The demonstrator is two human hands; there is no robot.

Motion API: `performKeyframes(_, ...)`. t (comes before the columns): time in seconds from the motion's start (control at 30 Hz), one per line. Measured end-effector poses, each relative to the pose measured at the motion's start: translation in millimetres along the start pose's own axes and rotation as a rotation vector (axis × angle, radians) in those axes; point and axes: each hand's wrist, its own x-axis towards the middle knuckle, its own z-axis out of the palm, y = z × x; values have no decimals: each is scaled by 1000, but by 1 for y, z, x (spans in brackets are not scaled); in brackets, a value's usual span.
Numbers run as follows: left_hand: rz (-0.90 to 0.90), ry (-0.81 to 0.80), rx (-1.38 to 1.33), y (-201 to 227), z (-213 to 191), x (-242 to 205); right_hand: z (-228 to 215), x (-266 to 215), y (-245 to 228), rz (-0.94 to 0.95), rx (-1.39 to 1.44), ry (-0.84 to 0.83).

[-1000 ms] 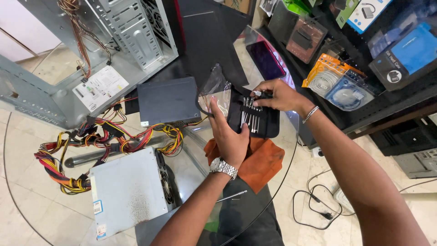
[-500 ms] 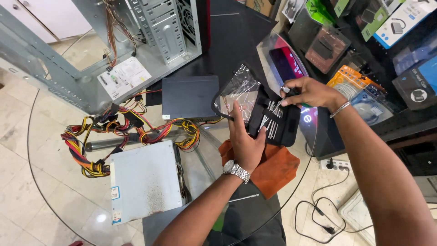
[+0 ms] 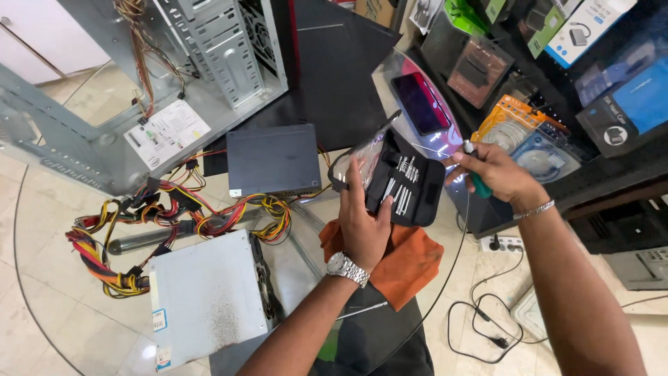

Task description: The person uses a screwdriver to remove screws from a computer power supply unit placed on a glass table. They then detach the metal casing from the power supply, revealing the internal components.

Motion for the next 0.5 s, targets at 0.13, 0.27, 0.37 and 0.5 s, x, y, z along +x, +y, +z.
performKeyframes(0.13,62,-57,0,7,12,8,6,-27,20,-49,188,192)
performKeyframes(0.27,169,-242,10,2,36,24,23,-60,-2,-81,213,304)
performKeyframes(0.37,127,-399,58,-7,58,27,34,-66,1,-94,239,382)
performKeyframes(0.5,185,-521,415,-25,71,27,54,-68,8,-104,281,465)
